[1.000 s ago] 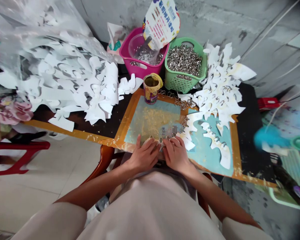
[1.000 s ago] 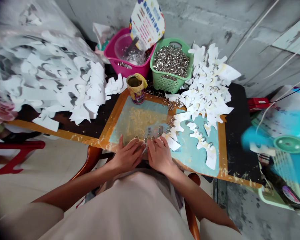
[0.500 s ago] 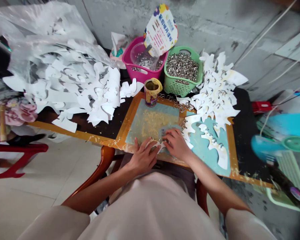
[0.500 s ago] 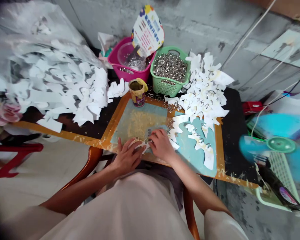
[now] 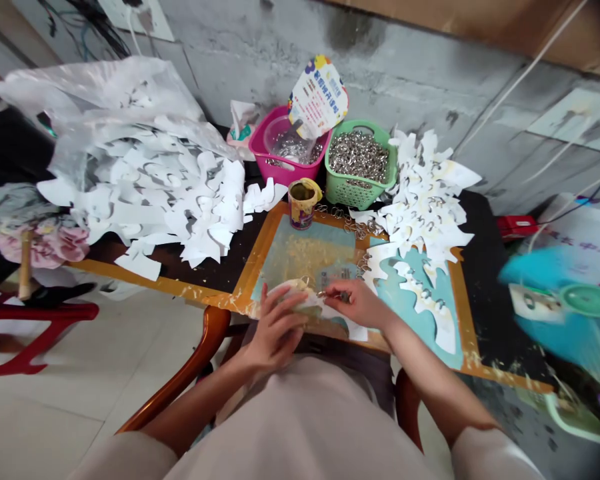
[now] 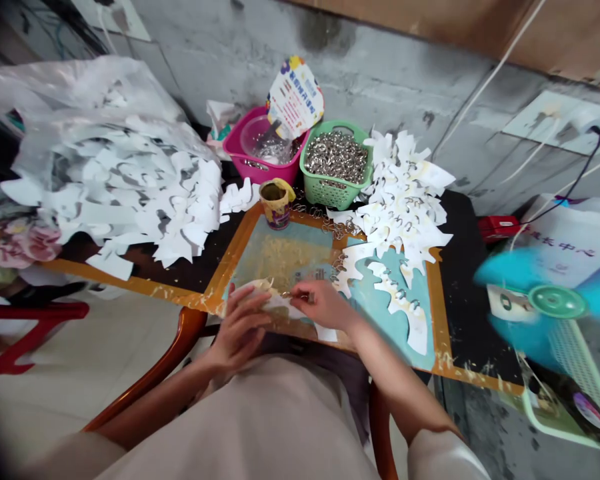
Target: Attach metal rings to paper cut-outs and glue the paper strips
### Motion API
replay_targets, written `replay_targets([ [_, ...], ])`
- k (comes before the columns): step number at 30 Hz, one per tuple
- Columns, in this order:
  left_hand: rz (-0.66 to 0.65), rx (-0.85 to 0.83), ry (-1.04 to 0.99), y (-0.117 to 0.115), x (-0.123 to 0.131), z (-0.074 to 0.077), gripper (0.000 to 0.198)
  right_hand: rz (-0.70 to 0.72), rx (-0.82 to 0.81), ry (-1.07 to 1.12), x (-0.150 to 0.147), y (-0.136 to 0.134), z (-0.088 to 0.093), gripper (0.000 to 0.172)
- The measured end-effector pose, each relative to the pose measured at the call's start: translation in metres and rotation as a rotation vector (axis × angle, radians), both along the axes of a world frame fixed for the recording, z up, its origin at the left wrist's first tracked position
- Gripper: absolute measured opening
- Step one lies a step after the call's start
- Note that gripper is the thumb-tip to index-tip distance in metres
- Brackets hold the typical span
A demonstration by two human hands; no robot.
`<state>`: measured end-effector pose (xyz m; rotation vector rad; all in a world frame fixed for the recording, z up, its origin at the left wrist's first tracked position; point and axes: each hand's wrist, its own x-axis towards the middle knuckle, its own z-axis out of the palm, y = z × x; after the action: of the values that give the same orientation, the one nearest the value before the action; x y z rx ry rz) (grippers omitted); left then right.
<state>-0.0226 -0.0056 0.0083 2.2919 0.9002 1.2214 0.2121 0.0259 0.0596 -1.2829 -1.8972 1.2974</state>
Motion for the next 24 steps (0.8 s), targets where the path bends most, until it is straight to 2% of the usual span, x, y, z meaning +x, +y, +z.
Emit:
replay_targets([
  [2, 0.077, -0.226, -0.353, 0.014, -0.008, 0.014, 0.018, 0.01, -0.069, 0.091, -0.001, -0.005, 0.007, 0.02],
  [4, 0.254, -0.405, -0.691, 0.034, -0.018, 0.022, 0.024, -0.023, -0.121, 0.187, -0.001, -0.01, 0.013, 0.026],
  [7, 0.424, -0.459, -0.944, 0.052, -0.031, 0.019, 0.028, -0.133, -0.137, 0.275, 0.001, -0.017, 0.022, 0.03],
  [8, 0.457, -0.488, -0.947, 0.051, -0.03, 0.016, 0.031, -0.16, -0.131, 0.279, 0.001, -0.019, 0.025, 0.03],
  [9, 0.392, -0.595, -0.846, 0.046, -0.027, 0.013, 0.034, -0.175, -0.124, 0.268, 0.0, -0.021, 0.028, 0.03],
  [11, 0.122, -0.831, -0.593, 0.029, -0.012, 0.012, 0.048, -0.174, -0.106, 0.23, -0.003, -0.024, 0.033, 0.029],
  [12, 0.019, -0.939, -0.546, 0.02, -0.001, 0.015, 0.054, -0.169, -0.095, 0.215, -0.005, -0.025, 0.035, 0.028],
  [15, 0.049, -1.098, -0.621, 0.003, 0.03, 0.032, 0.054, -0.137, -0.061, 0.212, -0.008, -0.028, 0.041, 0.026],
  [19, 0.094, -1.101, -0.577, 0.01, 0.047, 0.054, 0.05, -0.086, -0.043, 0.294, -0.005, -0.03, 0.048, 0.026],
  [24, 0.126, -1.034, -0.61, 0.01, 0.049, 0.057, 0.049, -0.131, 0.109, 0.177, -0.006, -0.032, 0.055, 0.026],
])
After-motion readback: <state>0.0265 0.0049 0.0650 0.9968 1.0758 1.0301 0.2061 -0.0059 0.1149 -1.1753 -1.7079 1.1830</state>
